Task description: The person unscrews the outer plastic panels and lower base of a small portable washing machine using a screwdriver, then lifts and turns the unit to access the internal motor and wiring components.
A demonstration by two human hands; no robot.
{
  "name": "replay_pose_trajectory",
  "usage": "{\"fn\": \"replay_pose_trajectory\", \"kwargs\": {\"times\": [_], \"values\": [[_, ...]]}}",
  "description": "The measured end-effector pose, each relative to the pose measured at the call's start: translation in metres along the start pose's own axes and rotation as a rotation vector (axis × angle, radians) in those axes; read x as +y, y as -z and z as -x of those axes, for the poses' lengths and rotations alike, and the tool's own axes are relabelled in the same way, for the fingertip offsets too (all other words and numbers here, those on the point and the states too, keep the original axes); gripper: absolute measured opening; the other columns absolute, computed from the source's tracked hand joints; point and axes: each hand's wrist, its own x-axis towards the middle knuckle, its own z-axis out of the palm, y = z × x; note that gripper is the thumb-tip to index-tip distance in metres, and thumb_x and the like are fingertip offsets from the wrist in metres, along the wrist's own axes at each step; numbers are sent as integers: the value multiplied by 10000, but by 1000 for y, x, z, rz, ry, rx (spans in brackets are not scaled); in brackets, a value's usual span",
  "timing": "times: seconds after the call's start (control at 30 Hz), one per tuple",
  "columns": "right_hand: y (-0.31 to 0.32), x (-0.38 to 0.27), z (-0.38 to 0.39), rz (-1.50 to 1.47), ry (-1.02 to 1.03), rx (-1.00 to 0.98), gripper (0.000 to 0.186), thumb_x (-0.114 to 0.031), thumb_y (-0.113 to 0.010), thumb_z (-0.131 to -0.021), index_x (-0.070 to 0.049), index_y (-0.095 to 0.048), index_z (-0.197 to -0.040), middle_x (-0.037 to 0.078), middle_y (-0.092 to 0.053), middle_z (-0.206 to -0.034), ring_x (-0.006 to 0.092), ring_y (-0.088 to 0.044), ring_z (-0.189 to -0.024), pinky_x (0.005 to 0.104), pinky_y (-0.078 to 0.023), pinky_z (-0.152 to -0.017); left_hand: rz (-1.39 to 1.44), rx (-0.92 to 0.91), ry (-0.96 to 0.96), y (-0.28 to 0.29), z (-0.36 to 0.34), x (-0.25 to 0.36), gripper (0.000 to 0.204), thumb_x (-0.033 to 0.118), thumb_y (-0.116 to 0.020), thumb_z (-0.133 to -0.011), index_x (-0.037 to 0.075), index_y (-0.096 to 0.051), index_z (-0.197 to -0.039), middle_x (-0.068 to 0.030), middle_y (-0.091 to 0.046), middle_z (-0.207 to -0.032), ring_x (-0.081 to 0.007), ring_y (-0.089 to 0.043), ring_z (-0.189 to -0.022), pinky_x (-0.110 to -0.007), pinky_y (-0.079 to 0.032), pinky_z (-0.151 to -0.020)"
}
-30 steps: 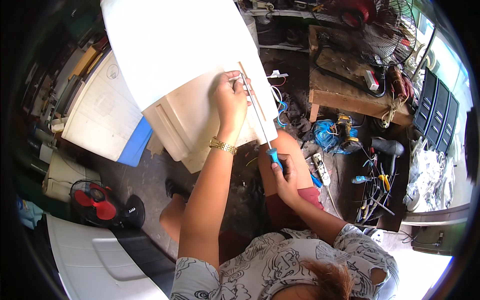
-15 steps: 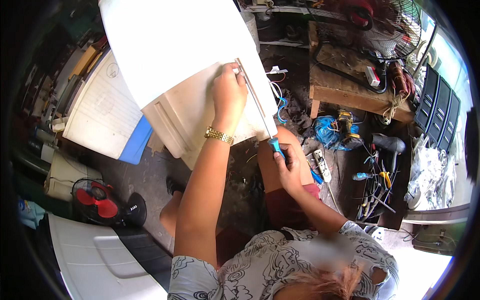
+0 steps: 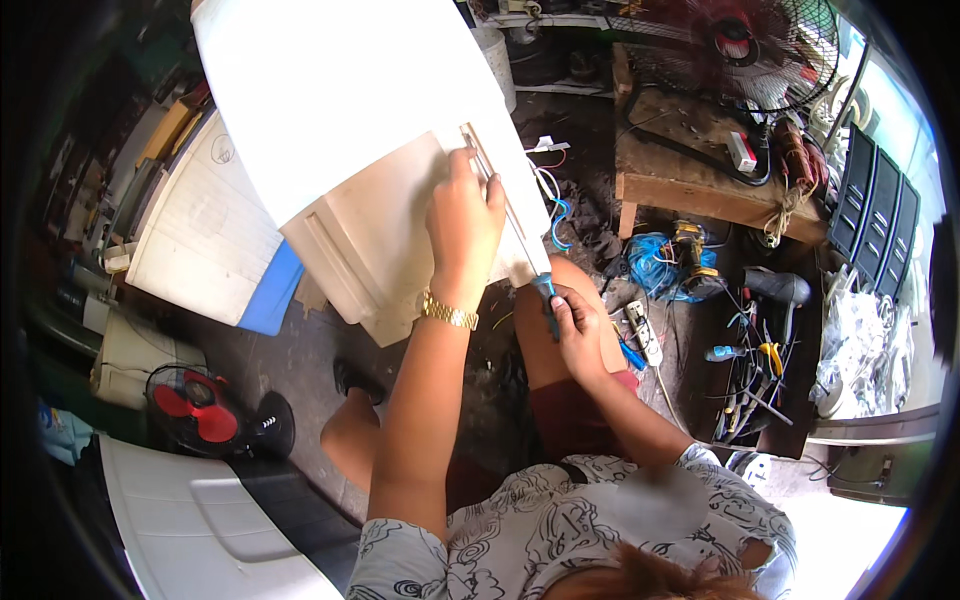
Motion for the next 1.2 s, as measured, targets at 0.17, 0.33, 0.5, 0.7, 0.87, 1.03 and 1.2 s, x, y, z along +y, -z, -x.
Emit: {"fn": "replay_pose_trajectory", "kwargs": {"times": [0.17,0.33,0.5,0.7,0.87,1.03,1.2], "values": [[13,-10,-14,-313,-404,-206,319,-328,-427,-993,-62,-600,-1029,53,-606,-682,106,-523,-453,240,-394,-385,195,-36,90,-12,51,-18,265,130,-649,-851,-3,-553,-1060,-91,-655,-744,-194,-637,-636,-326,-498,-570],[36,0,-32,-631,-676,-319,359,-434,-525,-879,-109,-554,-1031,90,-606,-686,210,-549,-431,277,-380,-334,997,-605,480,-37,108,-31,239,124,-548,-936,-26,-579,-1121,-59,-645,-994,-96,-566,-846,-251,-481,-763],[33,5,-14,-644,-438,-67,250,-232,-535,-872,-96,-469,-1071,96,-563,-897,218,-593,-727,341,-486,-568,1134,-546,479,-51,114,-38,191,-31,-592,-875,-21,-596,-1066,-96,-647,-1045,-130,-610,-949,-286,-497,-870],[8,13,37,-266,80,95,332,107,-558,-823,-51,-444,-1092,32,-514,-1002,123,-518,-959,250,-440,-839,609,-333,323,-50,113,-33,181,88,-755,-770,22,-623,-876,-32,-649,-746,-70,-573,-655,-226,-458,-584],[9,15,31,-550,-116,191,180,-59,-522,-936,-57,-490,-1113,61,-567,-992,126,-564,-841,241,-489,-685,-98,112,-143,14,24,-46,297,288,-693,-794,94,-607,-1003,-116,-629,-1042,-288,-582,-994,-474,-429,-854],[11,0,17,-953,-723,74,228,-155,-506,-960,-129,-469,-1184,81,-546,-1112,202,-597,-816,296,-512,-664,-772,134,-283,77,-79,-91,622,459,-566,-874,196,-376,-1405,-39,-243,-1525,-339,-168,-1409,-695,-128,-1045],[16,25,22,-803,-470,-22,398,-342,-574,-920,-153,-425,-1237,60,-532,-1006,176,-565,-710,257,-486,-608,-829,121,-278,70,-95,-102,644,481,-545,-883,260,-322,-1446,-13,-187,-1552,-316,-137,-1428,-707,-96,-1045]]}}
